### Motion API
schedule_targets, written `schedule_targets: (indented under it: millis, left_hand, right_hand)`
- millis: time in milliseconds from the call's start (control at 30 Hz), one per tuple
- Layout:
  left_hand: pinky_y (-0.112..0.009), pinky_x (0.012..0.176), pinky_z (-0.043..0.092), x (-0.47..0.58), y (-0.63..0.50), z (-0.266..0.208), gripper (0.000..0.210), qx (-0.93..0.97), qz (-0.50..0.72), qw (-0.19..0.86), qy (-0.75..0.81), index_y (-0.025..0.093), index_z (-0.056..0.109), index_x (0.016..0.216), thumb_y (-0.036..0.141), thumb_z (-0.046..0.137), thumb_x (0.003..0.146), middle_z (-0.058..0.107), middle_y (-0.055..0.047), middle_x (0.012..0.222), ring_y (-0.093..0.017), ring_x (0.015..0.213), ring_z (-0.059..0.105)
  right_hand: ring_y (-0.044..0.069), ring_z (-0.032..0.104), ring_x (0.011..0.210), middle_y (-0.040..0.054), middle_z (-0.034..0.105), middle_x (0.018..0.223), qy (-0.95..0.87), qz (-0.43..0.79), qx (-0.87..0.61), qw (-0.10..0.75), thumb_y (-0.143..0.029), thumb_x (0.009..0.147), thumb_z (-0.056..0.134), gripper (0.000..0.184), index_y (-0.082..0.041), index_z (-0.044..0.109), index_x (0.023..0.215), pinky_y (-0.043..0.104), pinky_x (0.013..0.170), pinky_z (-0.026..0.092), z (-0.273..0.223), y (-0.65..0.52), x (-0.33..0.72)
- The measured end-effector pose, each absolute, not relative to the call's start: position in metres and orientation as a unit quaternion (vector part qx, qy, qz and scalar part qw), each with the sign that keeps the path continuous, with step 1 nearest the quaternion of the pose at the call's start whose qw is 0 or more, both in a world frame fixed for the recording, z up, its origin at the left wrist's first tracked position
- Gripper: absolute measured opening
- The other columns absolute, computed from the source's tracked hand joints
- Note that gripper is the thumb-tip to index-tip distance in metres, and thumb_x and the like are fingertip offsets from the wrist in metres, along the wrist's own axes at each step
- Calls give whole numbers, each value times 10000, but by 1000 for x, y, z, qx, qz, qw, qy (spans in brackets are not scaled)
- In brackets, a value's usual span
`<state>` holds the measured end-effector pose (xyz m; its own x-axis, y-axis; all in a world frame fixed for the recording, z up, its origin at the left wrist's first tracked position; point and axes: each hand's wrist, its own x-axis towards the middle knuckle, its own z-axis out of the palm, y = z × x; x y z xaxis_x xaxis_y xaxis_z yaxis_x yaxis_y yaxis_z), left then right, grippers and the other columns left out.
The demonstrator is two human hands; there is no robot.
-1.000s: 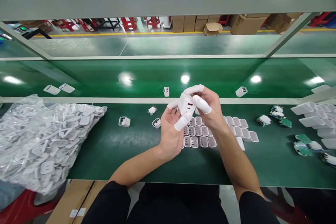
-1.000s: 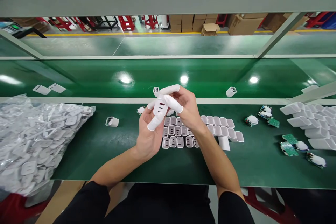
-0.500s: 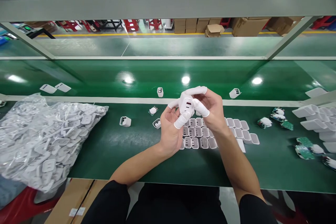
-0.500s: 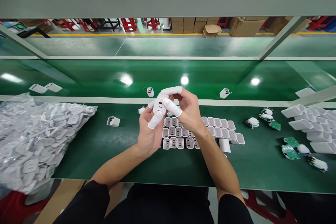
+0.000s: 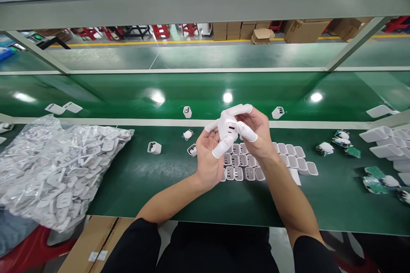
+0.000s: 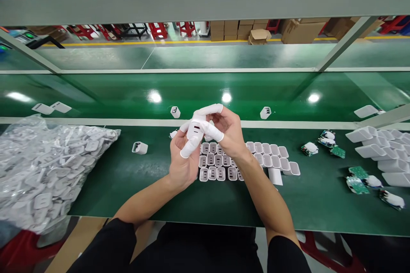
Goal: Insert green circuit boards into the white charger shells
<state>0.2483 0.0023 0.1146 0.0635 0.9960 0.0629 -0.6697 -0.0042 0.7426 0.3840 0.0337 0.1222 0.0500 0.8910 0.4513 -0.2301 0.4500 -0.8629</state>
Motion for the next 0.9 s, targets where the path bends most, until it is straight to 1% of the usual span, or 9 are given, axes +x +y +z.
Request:
schedule_targets:
  millis: [167, 267, 367, 467, 567, 667, 733, 767, 900]
  left_hand:
    - [-346, 1040, 632, 248, 4, 114, 489, 322, 613, 674, 259, 230, 821, 1116, 429, 1072, 747, 801, -87, 1190, -233, 1173, 762]
    - [-357, 1059, 640, 243, 13, 114, 492, 341, 603, 672, 260, 245, 821, 1153, 390, 1069, 753, 800, -80, 1238, -228, 1196, 758]
    - [-393, 1073, 641, 231, 30, 114, 622, 398, 591, 655, 253, 260, 808, 1206, 315, 1111, 665, 803, -73, 1239, -240, 1170, 771]
    - [-395, 999, 639, 215, 49, 115, 603, 461, 538, 663, 241, 234, 804, 1138, 328, 1118, 633, 816, -73, 1150, -242, 1082, 779]
    - [-356, 895, 618, 205, 65, 117, 449, 463, 470, 712, 240, 207, 781, 1028, 435, 1054, 753, 813, -78, 1100, -201, 988, 757]
    - [-333, 806, 599, 199, 80, 119, 447, 451, 437, 741, 237, 205, 763, 970, 452, 1058, 742, 808, -73, 1056, -173, 886, 737]
    - [-356, 835, 611, 188, 86, 118, 437, 482, 463, 697, 260, 208, 787, 958, 406, 1079, 700, 810, -75, 1024, -189, 886, 750]
    - [-375, 874, 621, 178, 86, 115, 410, 507, 491, 648, 286, 215, 810, 977, 377, 1072, 707, 814, -79, 1028, -202, 912, 759]
    - [-427, 1022, 611, 111, 49, 81, 322, 588, 571, 343, 459, 262, 878, 1150, 322, 964, 846, 815, -78, 1093, -228, 981, 749]
  right_hand:
    - [234, 730, 896, 37, 780, 994, -561, 384, -344, 647, -635, 902, 888, 386, -319, 810, 1110, 435, 812, 663, 123, 35, 383]
    - [247, 759, 980, 49, 811, 1092, -574, 385, -341, 637, -575, 934, 876, 346, -325, 825, 1169, 461, 915, 668, 127, 34, 389]
    - [275, 774, 1120, 60, 823, 1225, -600, 392, -327, 616, -500, 943, 887, 360, -330, 828, 1254, 500, 1045, 655, 129, 33, 399]
    - [310, 756, 1249, 70, 816, 1322, -636, 362, -324, 600, -410, 902, 938, 430, -329, 820, 1308, 533, 1148, 610, 127, 35, 408]
    - [319, 745, 1271, 76, 814, 1335, -665, 334, -316, 588, -381, 912, 924, 443, -337, 808, 1338, 526, 1122, 607, 120, 39, 413]
    - [325, 733, 1253, 80, 802, 1335, -690, 301, -335, 567, -428, 938, 883, 444, -345, 793, 1364, 553, 1106, 600, 113, 41, 415]
    - [337, 711, 1261, 82, 783, 1366, -702, 253, -377, 549, -446, 931, 886, 485, -351, 779, 1394, 597, 1141, 564, 111, 42, 417]
    - [344, 699, 1274, 82, 773, 1387, -704, 230, -395, 544, -449, 929, 888, 505, -356, 770, 1411, 618, 1159, 542, 111, 41, 418]
    - [372, 687, 1314, 80, 779, 1399, -710, 178, -402, 549, -477, 969, 839, 481, -379, 753, 1432, 664, 1177, 498, 116, 38, 423]
